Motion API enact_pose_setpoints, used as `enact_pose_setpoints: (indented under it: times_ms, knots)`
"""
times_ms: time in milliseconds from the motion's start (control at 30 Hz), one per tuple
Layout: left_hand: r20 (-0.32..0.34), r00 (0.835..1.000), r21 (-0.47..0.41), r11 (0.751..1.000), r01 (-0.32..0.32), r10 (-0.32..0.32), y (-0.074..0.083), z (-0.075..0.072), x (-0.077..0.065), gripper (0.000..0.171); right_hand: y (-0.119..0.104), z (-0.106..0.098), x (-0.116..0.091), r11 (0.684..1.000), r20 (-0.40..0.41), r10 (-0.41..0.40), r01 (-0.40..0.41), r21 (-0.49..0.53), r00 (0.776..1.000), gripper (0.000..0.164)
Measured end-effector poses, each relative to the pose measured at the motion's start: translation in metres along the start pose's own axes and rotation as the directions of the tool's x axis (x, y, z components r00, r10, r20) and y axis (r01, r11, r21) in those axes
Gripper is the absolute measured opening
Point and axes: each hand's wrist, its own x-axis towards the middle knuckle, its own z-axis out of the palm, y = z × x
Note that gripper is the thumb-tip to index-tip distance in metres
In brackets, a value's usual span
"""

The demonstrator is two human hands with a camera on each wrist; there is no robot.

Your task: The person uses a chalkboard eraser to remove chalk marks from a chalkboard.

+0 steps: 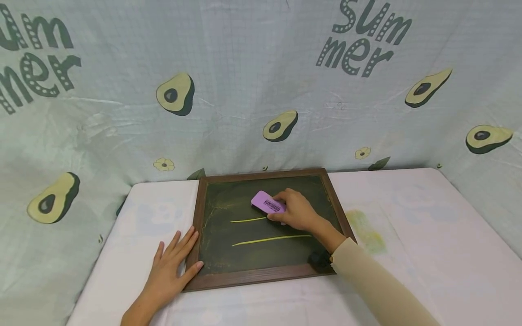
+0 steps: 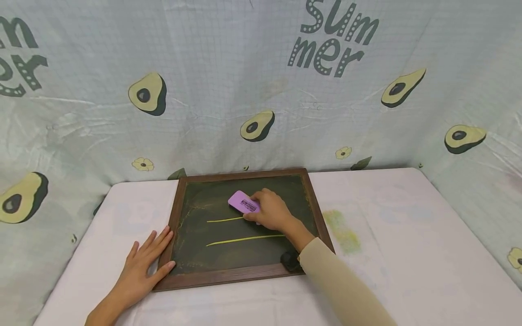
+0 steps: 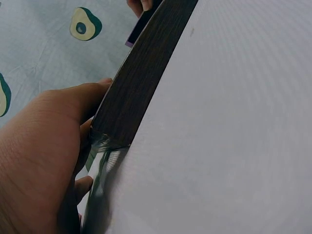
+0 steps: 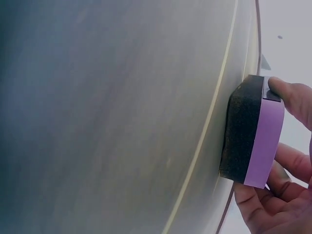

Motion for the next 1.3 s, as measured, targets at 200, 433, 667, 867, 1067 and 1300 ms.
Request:
enact_pose_setpoints:
  times_ms: [200,433,667,867,1067,1300]
  knots:
    - [-0.009,1.000,-0.006,1.000,-0.002,0.002,-0.001,-0.002,0.000,0.069,-0.009,0.007,0.007,1.000,0.015,0.001,-0.001,-0.022,1.000,0.048]
    - [-0.007,1.000,-0.014,1.000,-0.009,0.009,0.001,0.000,0.002,0.068,-0.021,0.014,0.014,1.000,0.041,0.004,-0.003,-0.016,0.999,0.048]
    - [-0.007,1.000,-0.008,1.000,-0.004,0.004,0.001,0.001,0.002,0.069,-0.036,0.024,0.021,1.000,0.062,-0.016,0.017,-0.008,0.998,0.047]
    - [-0.019,1.000,-0.014,1.000,-0.014,0.013,0.001,0.001,0.002,0.069,-0.048,0.033,0.030,0.999,0.088,-0.037,0.038,-0.010,0.995,0.047]
    - [-0.027,1.000,-0.010,1.000,-0.010,0.010,0.000,0.000,0.000,0.069,-0.064,0.043,0.039,0.999,0.121,-0.039,0.041,-0.020,0.992,0.049]
    - [-0.036,0.999,-0.010,1.000,-0.023,0.022,-0.001,0.000,0.000,0.068,-0.072,0.046,0.040,0.997,0.162,-0.057,0.063,-0.033,0.985,0.052]
